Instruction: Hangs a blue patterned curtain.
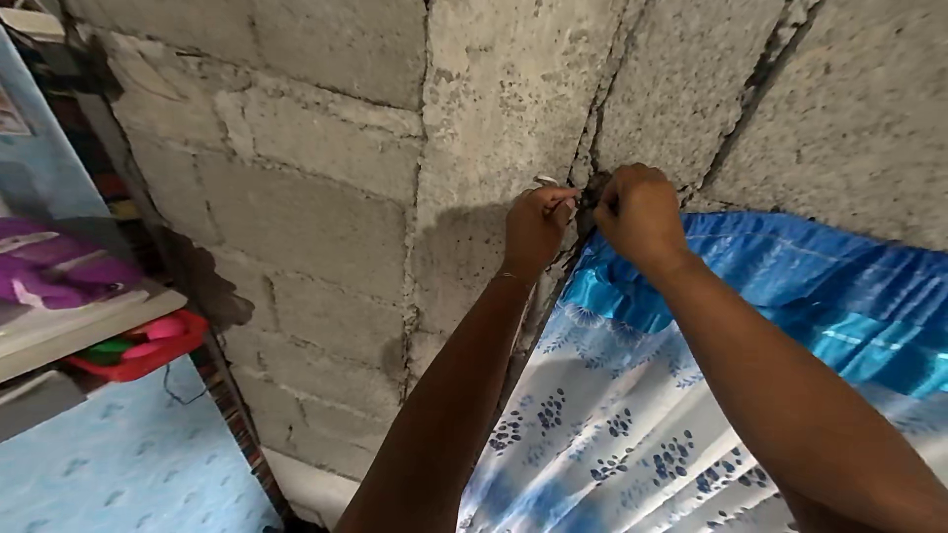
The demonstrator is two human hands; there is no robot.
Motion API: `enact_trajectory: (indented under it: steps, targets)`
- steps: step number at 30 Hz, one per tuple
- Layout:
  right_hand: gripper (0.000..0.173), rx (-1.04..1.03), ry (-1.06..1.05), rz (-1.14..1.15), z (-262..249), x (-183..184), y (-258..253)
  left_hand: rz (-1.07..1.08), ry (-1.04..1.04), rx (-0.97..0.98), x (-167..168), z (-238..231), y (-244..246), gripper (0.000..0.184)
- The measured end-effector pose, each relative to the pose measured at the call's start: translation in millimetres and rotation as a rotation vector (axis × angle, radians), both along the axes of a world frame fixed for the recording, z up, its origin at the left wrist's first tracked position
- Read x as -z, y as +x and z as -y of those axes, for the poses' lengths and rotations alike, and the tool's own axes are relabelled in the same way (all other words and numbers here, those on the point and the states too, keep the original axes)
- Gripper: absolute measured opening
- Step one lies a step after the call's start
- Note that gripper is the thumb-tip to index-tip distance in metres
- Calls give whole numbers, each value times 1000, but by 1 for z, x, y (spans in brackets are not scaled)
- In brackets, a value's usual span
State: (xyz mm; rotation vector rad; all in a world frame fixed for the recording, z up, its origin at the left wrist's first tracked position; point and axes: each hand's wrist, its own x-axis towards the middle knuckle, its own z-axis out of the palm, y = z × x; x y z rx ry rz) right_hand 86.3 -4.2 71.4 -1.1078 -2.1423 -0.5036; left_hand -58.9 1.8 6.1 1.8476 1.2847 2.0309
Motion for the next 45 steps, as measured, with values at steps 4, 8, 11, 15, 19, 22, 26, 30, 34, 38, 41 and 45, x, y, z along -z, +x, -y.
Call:
enact_trajectory:
  steps: [4, 8, 11, 15, 19, 22, 26, 30, 34, 38, 41, 45]
  targets:
    - [19, -61, -69, -146, -2, 6, 7, 7, 5, 4, 1, 0, 1, 23]
    - [16, -95, -43, -186, -5, 9, 7, 19, 7, 0, 2, -1, 1, 23]
    - [12, -189, 145, -17, -15, 18, 17, 17, 50, -1, 5, -5, 1, 23]
    - [13, -189, 254, 126, -18, 24, 27, 27, 63, 22, 6, -7, 0, 23]
    - [24, -156, 211, 94, -12, 13, 18, 22, 48, 19, 5, -8, 2, 23]
    - [19, -133, 165, 95, -15, 9, 11, 25, 37, 10, 4, -8, 3, 23]
    - [15, -125, -3, 8, -17, 4, 9, 9, 66, 5, 5, -9, 2, 22]
    - [16, -109, 56, 47, -18, 7, 7, 0, 63, 1, 5, -9, 1, 22]
    - [20, -146, 310, 199, -31, 19, 16, -9, 60, -7, 5, -9, 1, 23]
    - [22, -199, 293, 134, -34, 21, 19, 1, 50, -6, 5, -10, 2, 23]
    - [24, -220, 192, 31, -30, 16, 17, 9, 68, 2, 6, -11, 2, 23]
    - [23, -203, 114, -19, -27, 8, 18, 9, 59, 1, 6, -10, 3, 24]
